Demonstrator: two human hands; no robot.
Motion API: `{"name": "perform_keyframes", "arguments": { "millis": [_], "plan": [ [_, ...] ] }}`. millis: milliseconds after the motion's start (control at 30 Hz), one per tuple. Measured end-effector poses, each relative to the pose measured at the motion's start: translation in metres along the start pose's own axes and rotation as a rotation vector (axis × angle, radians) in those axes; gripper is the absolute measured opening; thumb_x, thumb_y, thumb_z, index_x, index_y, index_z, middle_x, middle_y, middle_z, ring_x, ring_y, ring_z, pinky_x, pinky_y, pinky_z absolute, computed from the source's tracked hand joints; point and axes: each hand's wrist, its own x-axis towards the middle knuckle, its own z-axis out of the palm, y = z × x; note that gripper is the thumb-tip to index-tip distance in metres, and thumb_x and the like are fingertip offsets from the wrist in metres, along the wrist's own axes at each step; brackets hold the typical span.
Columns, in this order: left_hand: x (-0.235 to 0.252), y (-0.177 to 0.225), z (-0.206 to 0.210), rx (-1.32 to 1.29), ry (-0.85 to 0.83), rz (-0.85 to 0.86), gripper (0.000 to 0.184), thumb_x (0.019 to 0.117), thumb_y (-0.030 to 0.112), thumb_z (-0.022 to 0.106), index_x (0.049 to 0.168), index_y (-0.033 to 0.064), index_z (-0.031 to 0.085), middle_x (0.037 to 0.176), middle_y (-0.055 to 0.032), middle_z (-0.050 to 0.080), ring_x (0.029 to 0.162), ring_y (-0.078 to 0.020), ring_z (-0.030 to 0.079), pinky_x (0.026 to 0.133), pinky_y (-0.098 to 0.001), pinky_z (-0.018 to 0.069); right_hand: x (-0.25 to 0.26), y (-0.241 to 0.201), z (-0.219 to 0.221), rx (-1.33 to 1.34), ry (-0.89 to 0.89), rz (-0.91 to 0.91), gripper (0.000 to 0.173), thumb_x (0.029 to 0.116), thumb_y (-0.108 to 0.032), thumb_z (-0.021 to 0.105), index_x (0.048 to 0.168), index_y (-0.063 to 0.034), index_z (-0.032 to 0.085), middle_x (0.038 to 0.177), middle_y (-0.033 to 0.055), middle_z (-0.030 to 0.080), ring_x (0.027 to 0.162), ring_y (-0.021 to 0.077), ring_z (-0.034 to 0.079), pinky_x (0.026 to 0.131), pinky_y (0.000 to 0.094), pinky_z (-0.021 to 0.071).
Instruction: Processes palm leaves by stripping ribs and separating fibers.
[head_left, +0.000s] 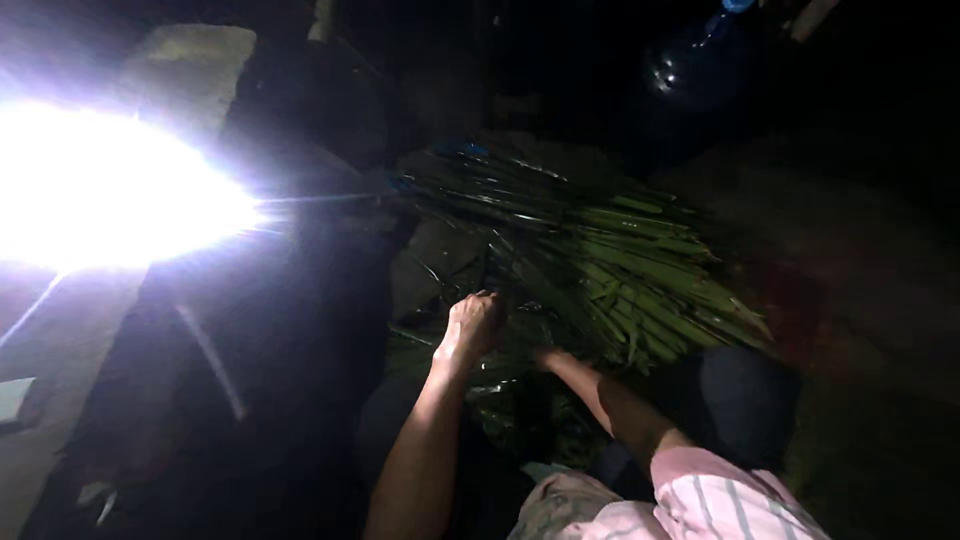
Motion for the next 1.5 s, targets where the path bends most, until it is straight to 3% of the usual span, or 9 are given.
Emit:
{"name": "perform_keyframes", "arguments": {
  "millis": [67,100,200,300,433,533,767,1067,1500],
  "plan": [
    [-0.001,0.005,0.002,0.01,-0.027,0.002,0.034,0.1035,0.03,0.056,0.126,0.008,0.068,0.125,-0.018,0.067,0.117,-0.0381,0.065,0.096,-0.0607,0.0501,0.114,0.065,0.046,-0.15,0.133,-0.337,0.045,0.1103,-0.022,0.046,0.145,0.0067,0.05,0.149,0.0293,0.049,0.138,0.0451,0.048,0.112,0.061,0.0374],
    [-0.001,0.007,0.003,0.023,-0.045,-0.001,0.033,0.1038,0.031,0.055,0.125,0.0086,0.068,0.126,-0.0175,0.067,0.117,-0.0375,0.065,0.097,-0.0605,0.0501,0.202,0.111,0.071,-0.123,0.363,-0.73,0.045,0.1033,-0.028,0.055,0.117,0.0124,0.067,0.11,0.0366,0.068,0.096,0.0515,0.068,0.071,0.0658,0.0552],
    [-0.003,0.005,0.01,0.045,-0.069,-0.011,0.033,0.1034,0.032,0.055,0.123,0.0084,0.068,0.124,-0.0173,0.068,0.117,-0.0374,0.065,0.096,-0.0608,0.0502,0.265,0.108,0.05,0.283,0.079,-0.293,0.042,0.1038,-0.032,0.058,0.131,-0.0001,0.063,0.124,0.0247,0.064,0.109,0.037,0.064,0.095,0.0573,0.0499],
    [-0.007,-0.001,0.012,0.047,-0.062,-0.034,0.035,0.1038,0.033,0.054,0.125,0.0098,0.068,0.124,-0.0175,0.068,0.116,-0.0382,0.065,0.096,-0.0613,0.0499,0.273,0.132,0.029,0.7,0.384,-0.155,0.037,0.1064,-0.02,0.052,0.134,0.0026,0.06,0.129,0.0268,0.062,0.111,0.0379,0.065,0.096,0.0526,0.0519],
    [-0.007,-0.006,0.01,0.06,-0.053,-0.069,0.035,0.1038,0.033,0.056,0.126,0.0081,0.067,0.126,-0.0184,0.067,0.117,-0.0387,0.064,0.097,-0.0605,0.05,0.285,0.175,0.023,0.626,0.711,0.057,0.044,0.0972,-0.007,0.059,0.141,-0.0009,0.057,0.147,0.0242,0.052,0.135,0.0402,0.052,0.11,0.0562,0.0436],
    [-0.003,-0.005,0.009,0.05,-0.065,-0.082,0.037,0.1039,0.035,0.056,0.126,0.0076,0.067,0.126,-0.0182,0.067,0.118,-0.038,0.064,0.098,-0.06,0.0497,0.294,0.19,0.025,0.521,0.665,0.074,0.055,0.098,-0.007,0.057,0.152,-0.0064,0.047,0.151,0.022,0.049,0.136,0.0396,0.051,0.11,0.0579,0.0427],
    [-0.002,0.002,0.007,0.059,-0.102,-0.063,0.037,0.1047,0.033,0.053,0.128,0.0074,0.066,0.128,-0.0183,0.066,0.119,-0.038,0.064,0.097,-0.0598,0.0498,0.294,0.168,0.036,0.38,0.577,0.014,0.045,0.1015,-0.016,0.058,0.144,-0.0013,0.054,0.146,0.0256,0.053,0.136,0.0424,0.05,0.112,0.0585,0.0412],
    [-0.007,-0.002,0.01,0.072,-0.142,-0.065,0.036,0.1031,0.033,0.056,0.124,0.0049,0.066,0.125,-0.0204,0.067,0.118,-0.0398,0.064,0.097,-0.062,0.0492,0.286,0.174,0.035,0.617,0.438,0.046,0.055,0.0948,-0.011,0.066,0.144,0.0043,0.048,0.14,0.0288,0.055,0.129,0.0415,0.056,0.106,0.0573,0.045],
    [-0.01,-0.002,0.021,0.046,-0.108,-0.034,0.032,0.102,0.029,0.059,0.12,0.0038,0.068,0.119,-0.0218,0.069,0.116,-0.0415,0.064,0.096,-0.0637,0.0484,0.244,0.176,0.04,0.752,0.817,0.113,0.05,0.0958,-0.007,0.064,0.144,-0.0013,0.052,0.142,0.0233,0.057,0.133,0.0394,0.054,0.109,0.0571,0.043]
  ]
}}
